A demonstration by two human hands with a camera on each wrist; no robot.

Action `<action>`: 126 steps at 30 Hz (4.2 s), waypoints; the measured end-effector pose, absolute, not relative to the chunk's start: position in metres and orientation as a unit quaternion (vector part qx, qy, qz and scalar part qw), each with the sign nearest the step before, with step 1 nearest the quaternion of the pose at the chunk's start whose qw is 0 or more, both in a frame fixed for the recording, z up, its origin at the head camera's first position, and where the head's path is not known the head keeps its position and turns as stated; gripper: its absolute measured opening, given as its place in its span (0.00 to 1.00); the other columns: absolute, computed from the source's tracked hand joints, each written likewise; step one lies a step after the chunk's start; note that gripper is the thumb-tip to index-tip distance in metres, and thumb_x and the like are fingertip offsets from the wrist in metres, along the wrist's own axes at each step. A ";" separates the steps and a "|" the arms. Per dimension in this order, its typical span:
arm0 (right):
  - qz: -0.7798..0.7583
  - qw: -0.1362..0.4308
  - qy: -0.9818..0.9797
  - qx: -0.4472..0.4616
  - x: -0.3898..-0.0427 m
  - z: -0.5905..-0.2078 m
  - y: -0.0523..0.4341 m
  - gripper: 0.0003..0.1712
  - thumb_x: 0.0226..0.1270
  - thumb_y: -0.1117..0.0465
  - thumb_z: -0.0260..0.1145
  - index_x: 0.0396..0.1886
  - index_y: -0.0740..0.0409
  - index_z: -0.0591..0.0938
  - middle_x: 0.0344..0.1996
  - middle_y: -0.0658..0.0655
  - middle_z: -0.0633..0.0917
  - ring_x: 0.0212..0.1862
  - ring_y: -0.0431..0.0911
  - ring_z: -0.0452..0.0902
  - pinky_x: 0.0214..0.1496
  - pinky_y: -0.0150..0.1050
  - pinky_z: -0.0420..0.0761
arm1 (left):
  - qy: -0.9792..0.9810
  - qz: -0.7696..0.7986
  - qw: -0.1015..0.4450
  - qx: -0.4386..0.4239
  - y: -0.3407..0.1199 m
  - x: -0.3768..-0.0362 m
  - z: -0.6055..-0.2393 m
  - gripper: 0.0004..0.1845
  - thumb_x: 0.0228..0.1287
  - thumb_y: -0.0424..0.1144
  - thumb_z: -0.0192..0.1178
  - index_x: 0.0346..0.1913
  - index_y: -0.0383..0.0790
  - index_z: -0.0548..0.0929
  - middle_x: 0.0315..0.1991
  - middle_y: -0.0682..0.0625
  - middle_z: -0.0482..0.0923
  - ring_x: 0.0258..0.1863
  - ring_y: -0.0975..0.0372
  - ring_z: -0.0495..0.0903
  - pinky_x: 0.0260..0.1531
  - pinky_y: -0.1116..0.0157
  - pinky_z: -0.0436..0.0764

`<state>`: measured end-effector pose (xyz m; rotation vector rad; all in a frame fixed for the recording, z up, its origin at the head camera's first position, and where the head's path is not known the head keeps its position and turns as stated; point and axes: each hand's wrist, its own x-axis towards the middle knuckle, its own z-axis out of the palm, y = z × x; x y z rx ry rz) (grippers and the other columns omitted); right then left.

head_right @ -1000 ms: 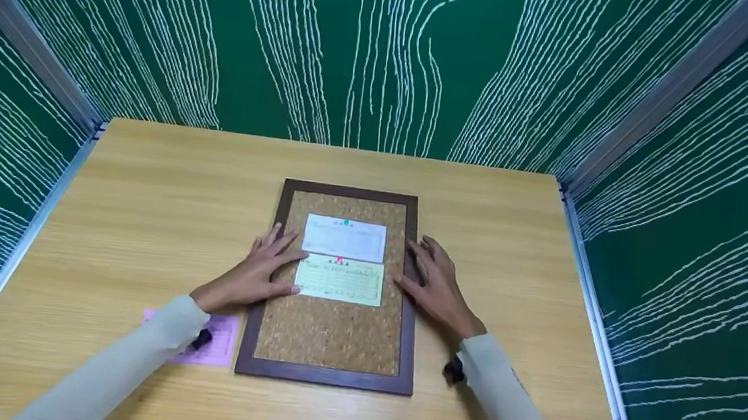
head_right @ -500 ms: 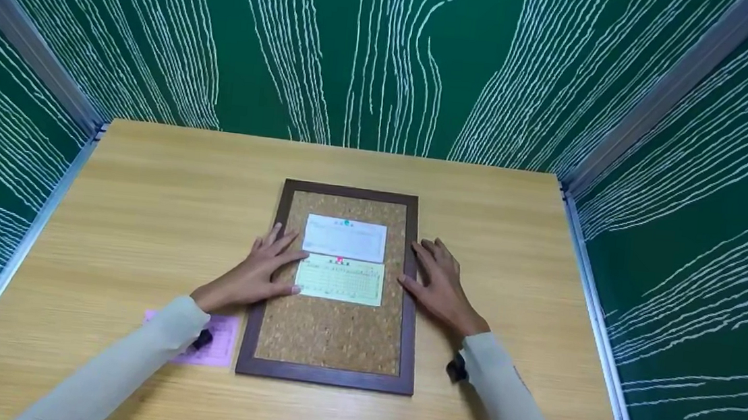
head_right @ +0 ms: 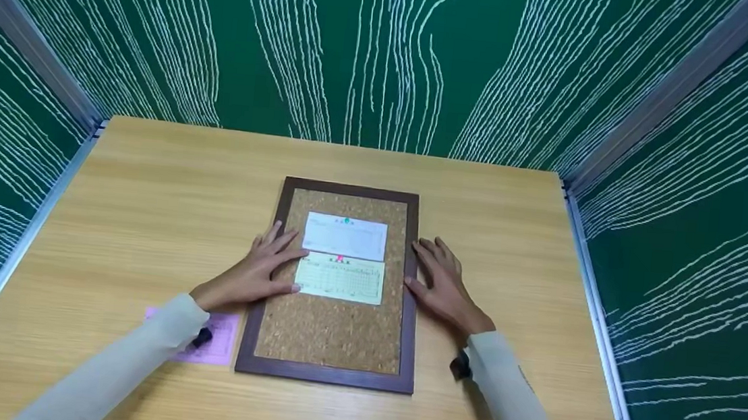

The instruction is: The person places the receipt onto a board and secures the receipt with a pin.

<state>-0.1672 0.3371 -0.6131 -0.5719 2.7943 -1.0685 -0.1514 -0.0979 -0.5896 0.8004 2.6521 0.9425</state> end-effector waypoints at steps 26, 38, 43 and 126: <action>-0.344 0.066 0.918 -0.185 -0.163 -0.609 0.339 0.45 0.81 0.51 0.69 0.89 0.55 0.62 0.87 0.65 0.60 0.89 0.66 0.39 0.84 0.75 0.38 | 0.897 0.330 0.117 0.268 -0.096 -0.151 -0.586 0.38 0.73 0.54 0.71 0.81 0.48 0.75 0.90 0.36 0.46 0.89 0.38 0.28 0.81 0.28 0.32; -0.351 0.085 0.913 -0.191 -0.166 -0.605 0.341 0.46 0.82 0.50 0.68 0.90 0.56 0.60 0.88 0.66 0.59 0.89 0.67 0.38 0.84 0.76 0.38 | 0.900 0.325 0.124 0.262 -0.096 -0.151 -0.582 0.39 0.72 0.53 0.72 0.82 0.47 0.75 0.90 0.37 0.48 0.89 0.38 0.30 0.81 0.28 0.33; -0.350 0.083 0.914 -0.187 -0.165 -0.605 0.342 0.46 0.82 0.50 0.69 0.90 0.56 0.60 0.88 0.66 0.59 0.89 0.67 0.38 0.83 0.77 0.39 | 0.899 0.326 0.126 0.263 -0.098 -0.149 -0.577 0.40 0.72 0.54 0.72 0.82 0.45 0.74 0.90 0.37 0.49 0.89 0.37 0.33 0.80 0.26 0.35; -0.363 0.096 0.909 -0.179 -0.165 -0.608 0.345 0.45 0.82 0.49 0.68 0.90 0.53 0.60 0.89 0.65 0.57 0.90 0.66 0.35 0.82 0.79 0.39 | 0.882 0.399 0.048 0.245 -0.171 -0.108 -0.570 0.23 0.74 0.41 0.74 0.65 0.33 0.87 0.69 0.37 0.82 0.73 0.41 0.77 0.77 0.40 0.70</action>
